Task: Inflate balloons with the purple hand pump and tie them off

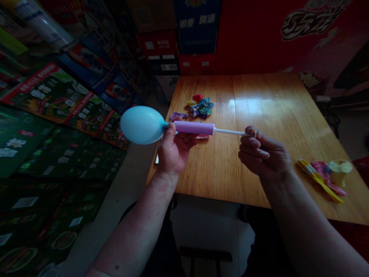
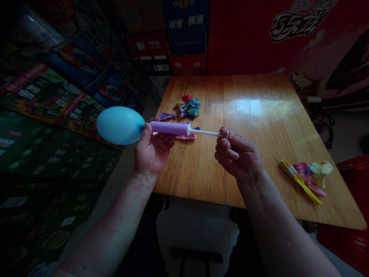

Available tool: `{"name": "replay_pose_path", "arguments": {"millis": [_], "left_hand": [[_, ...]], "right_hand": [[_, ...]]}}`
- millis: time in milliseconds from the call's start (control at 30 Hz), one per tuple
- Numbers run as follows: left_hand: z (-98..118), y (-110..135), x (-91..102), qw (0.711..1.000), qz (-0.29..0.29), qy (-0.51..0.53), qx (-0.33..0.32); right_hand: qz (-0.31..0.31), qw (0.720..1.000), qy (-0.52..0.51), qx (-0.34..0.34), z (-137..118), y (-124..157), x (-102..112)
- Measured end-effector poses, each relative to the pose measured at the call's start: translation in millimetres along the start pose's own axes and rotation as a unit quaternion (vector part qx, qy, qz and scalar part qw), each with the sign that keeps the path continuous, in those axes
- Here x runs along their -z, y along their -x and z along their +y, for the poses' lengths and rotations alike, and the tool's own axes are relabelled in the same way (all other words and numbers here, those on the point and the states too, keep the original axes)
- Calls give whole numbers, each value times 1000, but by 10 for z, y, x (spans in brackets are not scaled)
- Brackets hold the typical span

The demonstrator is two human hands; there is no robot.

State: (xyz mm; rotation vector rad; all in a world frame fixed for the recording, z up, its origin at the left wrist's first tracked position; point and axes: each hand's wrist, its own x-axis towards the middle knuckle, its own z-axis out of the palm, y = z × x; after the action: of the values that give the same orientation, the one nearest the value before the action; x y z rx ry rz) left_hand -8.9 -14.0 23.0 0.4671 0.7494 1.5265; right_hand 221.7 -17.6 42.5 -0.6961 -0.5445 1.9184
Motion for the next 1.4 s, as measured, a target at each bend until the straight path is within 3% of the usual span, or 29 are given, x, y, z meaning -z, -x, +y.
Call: {"name": "replay_pose_path", "arguments": {"millis": [167, 300, 467, 600, 767, 933, 1100, 1233, 1300, 1400], "left_hand": [[-141, 61, -30, 997, -35, -15, 69], [-180, 66, -37, 998, -26, -26, 57], [-100, 20, -21, 998, -1, -8, 59], [-7, 19, -37, 1000, 2, -7, 14], [-130, 103, -45, 997, -41, -14, 56], [-224, 95, -42, 997, -25, -22, 64], [-148, 4, -21, 997, 1, -12, 76], [-23, -52, 28, 1000, 15, -14, 10], [-27, -38, 40, 1000, 0, -13, -1], [-125, 21, 31, 998, -35, -11, 47]], "right_hand": [[-61, 996, -43, -41, 238, -84, -19], [-75, 995, -52, -45, 329, -131, -7], [-64, 996, -33, -50, 146, -86, 41], [-49, 997, -48, -19, 0, -16, 69], [-72, 995, -54, -33, 179, -60, 55], [-75, 991, -103, -39, 309, -133, 34], [-53, 994, -82, -52, 156, -111, 53], [-25, 998, -54, -8, -37, -43, 79], [-19, 999, -50, -4, -28, -35, 73], [-28, 999, -28, -32, 109, -69, 50]]}}
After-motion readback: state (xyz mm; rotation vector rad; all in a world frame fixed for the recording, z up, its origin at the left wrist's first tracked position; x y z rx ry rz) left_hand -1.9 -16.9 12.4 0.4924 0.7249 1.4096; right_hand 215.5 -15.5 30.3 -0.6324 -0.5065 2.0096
